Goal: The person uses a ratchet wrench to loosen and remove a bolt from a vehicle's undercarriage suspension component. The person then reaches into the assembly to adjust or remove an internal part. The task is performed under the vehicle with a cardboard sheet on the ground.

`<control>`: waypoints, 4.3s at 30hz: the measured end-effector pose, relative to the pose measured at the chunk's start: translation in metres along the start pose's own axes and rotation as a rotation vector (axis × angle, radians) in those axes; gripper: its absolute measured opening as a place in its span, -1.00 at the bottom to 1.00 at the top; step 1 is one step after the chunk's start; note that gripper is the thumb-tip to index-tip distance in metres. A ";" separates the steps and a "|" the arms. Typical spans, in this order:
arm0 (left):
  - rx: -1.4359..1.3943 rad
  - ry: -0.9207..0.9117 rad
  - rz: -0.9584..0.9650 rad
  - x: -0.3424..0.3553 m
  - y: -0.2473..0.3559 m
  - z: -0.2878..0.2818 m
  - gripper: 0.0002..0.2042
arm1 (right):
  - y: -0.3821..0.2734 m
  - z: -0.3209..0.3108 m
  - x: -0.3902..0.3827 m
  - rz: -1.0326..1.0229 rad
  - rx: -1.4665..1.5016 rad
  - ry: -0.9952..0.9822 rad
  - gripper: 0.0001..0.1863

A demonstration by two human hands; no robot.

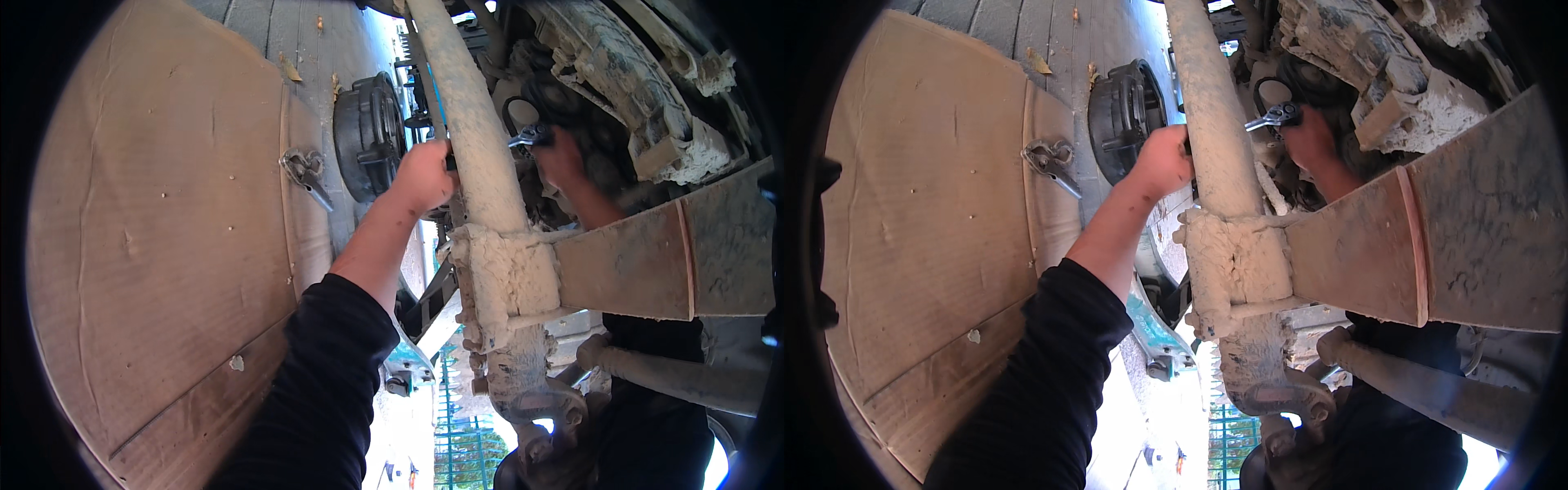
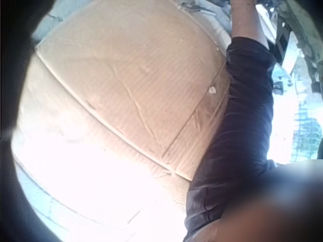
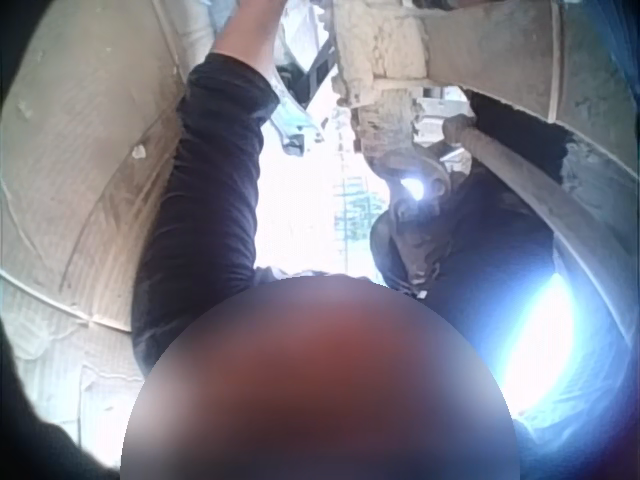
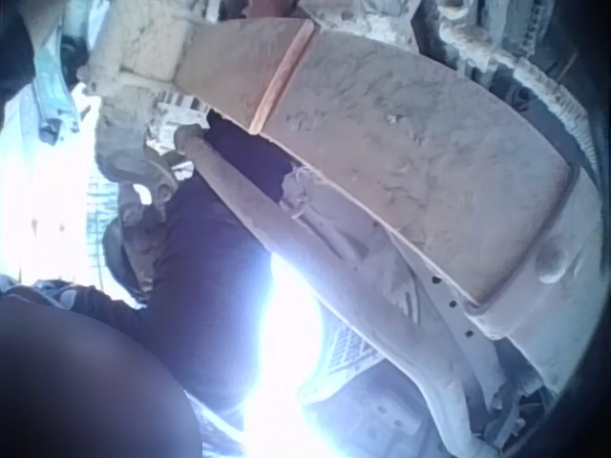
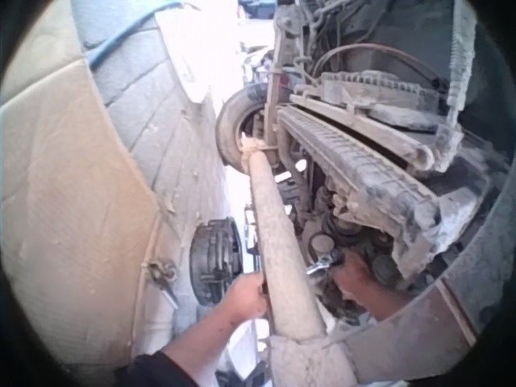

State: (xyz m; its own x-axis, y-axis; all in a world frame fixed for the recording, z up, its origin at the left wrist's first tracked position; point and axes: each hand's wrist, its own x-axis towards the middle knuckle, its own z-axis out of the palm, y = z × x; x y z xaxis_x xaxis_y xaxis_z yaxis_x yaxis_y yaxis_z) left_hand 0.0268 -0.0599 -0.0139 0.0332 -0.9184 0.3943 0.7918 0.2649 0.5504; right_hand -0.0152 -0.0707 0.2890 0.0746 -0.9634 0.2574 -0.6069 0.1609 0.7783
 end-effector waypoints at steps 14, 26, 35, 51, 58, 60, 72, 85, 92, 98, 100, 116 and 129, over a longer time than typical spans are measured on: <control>0.506 0.253 -0.175 0.044 0.010 -0.011 -0.72 | -0.005 -0.009 0.010 0.081 0.400 -0.242 -0.50; 0.267 -0.267 -0.111 0.032 0.002 -0.057 -0.54 | -0.005 -0.011 0.016 0.084 0.397 -0.279 -0.42; 0.112 -0.460 -0.346 0.025 0.012 -0.052 -0.60 | -0.003 -0.009 0.020 -0.022 0.066 -0.217 -0.38; -0.043 -0.605 -0.463 0.015 0.030 -0.058 -0.61 | -0.017 -0.009 0.016 -0.068 -0.175 -0.108 -0.48; 0.567 -0.406 -0.267 0.036 0.025 -0.073 -0.78 | -0.039 -0.010 0.008 -0.090 -0.123 -0.139 -0.54; 0.714 -0.200 -0.243 0.044 0.025 -0.075 -0.76 | -0.046 -0.001 0.007 -0.070 -0.123 -0.086 -0.58; 0.791 -0.062 -0.304 0.050 0.041 -0.056 -0.38 | -0.063 0.004 0.002 -0.082 -0.147 -0.069 -0.61; 0.853 -0.135 -0.267 0.060 0.019 -0.056 -0.39 | -0.061 0.005 0.001 -0.042 -0.144 -0.077 -0.62; 0.773 -0.076 -0.144 0.056 0.024 -0.063 -0.53 | -0.055 0.007 0.004 -0.040 -0.142 -0.105 -0.63; 0.705 -0.118 -0.223 0.044 0.033 -0.054 -0.60 | -0.052 0.014 0.006 -0.060 -0.183 -0.080 -0.56; 0.693 -0.095 -0.256 0.035 0.036 -0.046 -0.62 | -0.050 0.013 0.006 -0.032 -0.167 -0.099 -0.54; -0.058 0.211 -0.063 -0.044 0.025 0.029 -0.69 | -0.018 0.002 0.015 -0.110 -0.090 -0.079 -0.36; 0.710 0.171 -0.177 0.029 0.016 -0.039 -0.53 | -0.064 0.000 0.005 -0.099 -0.185 -0.133 -0.57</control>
State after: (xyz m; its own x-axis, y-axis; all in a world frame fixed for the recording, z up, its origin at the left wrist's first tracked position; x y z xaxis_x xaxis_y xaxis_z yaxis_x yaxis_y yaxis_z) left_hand 0.0645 -0.0940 -0.0226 0.0821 -0.9824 0.1678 0.2122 0.1817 0.9602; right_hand 0.0244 -0.0856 0.2401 0.0143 -0.9942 0.1068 -0.4455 0.0893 0.8908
